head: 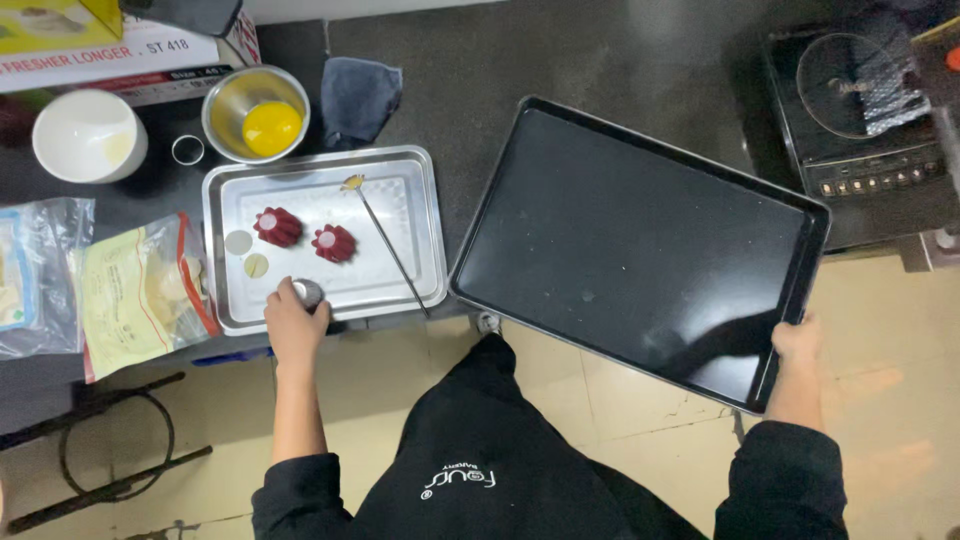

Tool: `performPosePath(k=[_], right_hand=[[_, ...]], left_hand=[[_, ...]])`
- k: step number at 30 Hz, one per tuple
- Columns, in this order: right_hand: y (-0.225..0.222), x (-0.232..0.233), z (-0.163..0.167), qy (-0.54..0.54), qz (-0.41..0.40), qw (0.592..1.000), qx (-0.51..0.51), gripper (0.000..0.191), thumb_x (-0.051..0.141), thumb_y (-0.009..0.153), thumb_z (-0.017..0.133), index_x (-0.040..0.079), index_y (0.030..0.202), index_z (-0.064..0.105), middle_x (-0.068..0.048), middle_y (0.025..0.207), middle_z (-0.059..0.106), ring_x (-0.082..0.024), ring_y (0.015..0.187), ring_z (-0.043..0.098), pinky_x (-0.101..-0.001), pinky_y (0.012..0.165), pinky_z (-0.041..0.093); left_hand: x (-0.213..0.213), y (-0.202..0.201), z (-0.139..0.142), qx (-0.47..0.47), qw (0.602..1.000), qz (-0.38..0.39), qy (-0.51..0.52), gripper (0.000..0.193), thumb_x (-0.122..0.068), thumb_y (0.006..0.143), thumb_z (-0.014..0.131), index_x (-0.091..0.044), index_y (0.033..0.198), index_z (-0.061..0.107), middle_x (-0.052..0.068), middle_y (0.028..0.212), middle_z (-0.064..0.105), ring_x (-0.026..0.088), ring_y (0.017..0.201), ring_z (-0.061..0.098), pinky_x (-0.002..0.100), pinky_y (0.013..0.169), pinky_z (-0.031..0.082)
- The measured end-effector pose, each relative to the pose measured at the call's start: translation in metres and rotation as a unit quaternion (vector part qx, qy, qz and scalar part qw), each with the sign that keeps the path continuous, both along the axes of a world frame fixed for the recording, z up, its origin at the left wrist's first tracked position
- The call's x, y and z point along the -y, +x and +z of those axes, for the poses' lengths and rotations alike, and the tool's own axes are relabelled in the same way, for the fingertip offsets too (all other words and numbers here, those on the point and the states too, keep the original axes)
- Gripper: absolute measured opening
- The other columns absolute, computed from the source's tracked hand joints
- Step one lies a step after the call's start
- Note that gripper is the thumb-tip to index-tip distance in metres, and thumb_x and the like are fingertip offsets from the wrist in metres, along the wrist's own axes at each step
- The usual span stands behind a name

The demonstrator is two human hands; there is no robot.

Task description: The person places round dough pieces into flower-shaped silicone and fluted metal molds on a metal tray, brushes the dough with egg wash using a brush, and presses dough into the molds. They then transfer the filled molds one at a time onto a black baking tray.

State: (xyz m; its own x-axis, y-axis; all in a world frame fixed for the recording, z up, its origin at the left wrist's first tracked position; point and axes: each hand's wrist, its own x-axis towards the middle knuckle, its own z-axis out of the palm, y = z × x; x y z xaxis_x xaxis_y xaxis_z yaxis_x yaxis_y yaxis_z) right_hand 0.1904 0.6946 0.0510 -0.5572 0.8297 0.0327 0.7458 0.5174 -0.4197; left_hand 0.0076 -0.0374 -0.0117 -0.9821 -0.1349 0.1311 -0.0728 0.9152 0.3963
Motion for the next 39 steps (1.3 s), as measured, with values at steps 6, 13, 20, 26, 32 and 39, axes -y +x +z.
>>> performPosePath(k=[6, 13, 20, 26, 32, 39], right_hand=[[-0.035, -0.006, -0.002, 0.063, 0.059, 0.996, -0.022, 0.033, 0.002, 0.081, 0.065, -0.003, 0.114, 0.066, -0.028, 0.1, 0.069, -0.044, 0.097, 0.068, -0.0487, 0.086, 0.052], [-0.027, 0.006, -0.006, -0.044, 0.065, 0.997, 0.014, 0.029, 0.002, 0.089, 0.06, 0.0, 0.118, 0.064, -0.025, 0.105, 0.072, -0.04, 0.102, 0.071, -0.048, 0.09, 0.053], [-0.06, 0.003, -0.019, -0.066, 0.076, 0.989, 0.111, 0.037, 0.016, 0.091, 0.067, 0.003, 0.126, 0.065, -0.025, 0.111, 0.069, -0.043, 0.109, 0.064, -0.0495, 0.095, 0.049], [-0.131, 0.08, 0.006, 0.146, 0.325, 0.933, -0.042, 0.05, 0.026, 0.089, 0.076, 0.003, 0.131, 0.062, -0.019, 0.125, 0.059, -0.038, 0.121, 0.053, -0.0486, 0.104, 0.043], [-0.182, 0.266, 0.0, -0.025, 0.665, 0.746, 0.018, 0.067, 0.031, 0.069, 0.083, 0.007, 0.127, 0.059, -0.016, 0.125, 0.055, -0.036, 0.104, 0.057, -0.0461, 0.086, 0.05], [-0.238, 0.255, -0.011, 0.017, 0.586, 0.81, 0.011, 0.053, 0.015, 0.081, 0.075, 0.013, 0.131, 0.058, -0.009, 0.127, 0.055, -0.029, 0.112, 0.06, -0.0412, 0.09, 0.055]], left_hand=[[-0.002, -0.007, 0.002, 0.031, 0.995, 0.067, 0.06, 0.061, -0.026, 0.074, 0.086, 0.003, 0.123, 0.063, 0.027, 0.108, 0.065, 0.044, 0.1, 0.063, 0.051, 0.088, 0.051], [-0.148, -0.043, 0.044, 0.016, 0.955, -0.116, 0.271, 0.069, -0.031, 0.068, 0.083, 0.002, 0.125, 0.061, 0.019, 0.109, 0.068, 0.032, 0.092, 0.067, 0.04, 0.081, 0.053], [-0.273, -0.04, 0.055, 0.067, 0.935, -0.315, 0.149, 0.078, -0.03, 0.065, 0.084, -0.001, 0.131, 0.056, 0.022, 0.122, 0.058, 0.041, 0.112, 0.057, 0.048, 0.092, 0.047], [-0.114, -0.017, 0.044, -0.191, 0.977, 0.067, 0.061, 0.061, -0.021, 0.087, 0.078, 0.003, 0.137, 0.052, 0.028, 0.137, 0.055, 0.046, 0.132, 0.049, 0.053, 0.116, 0.037], [-0.022, -0.008, 0.001, -0.078, 0.979, 0.147, 0.121, 0.091, -0.027, 0.073, 0.093, 0.003, 0.146, 0.046, 0.026, 0.137, 0.055, 0.044, 0.125, 0.05, 0.051, 0.106, 0.041], [-0.014, -0.025, -0.015, -0.062, 0.987, 0.113, 0.095, 0.075, -0.023, 0.074, 0.091, -0.001, 0.137, 0.057, 0.023, 0.125, 0.065, 0.043, 0.114, 0.058, 0.05, 0.099, 0.047]])
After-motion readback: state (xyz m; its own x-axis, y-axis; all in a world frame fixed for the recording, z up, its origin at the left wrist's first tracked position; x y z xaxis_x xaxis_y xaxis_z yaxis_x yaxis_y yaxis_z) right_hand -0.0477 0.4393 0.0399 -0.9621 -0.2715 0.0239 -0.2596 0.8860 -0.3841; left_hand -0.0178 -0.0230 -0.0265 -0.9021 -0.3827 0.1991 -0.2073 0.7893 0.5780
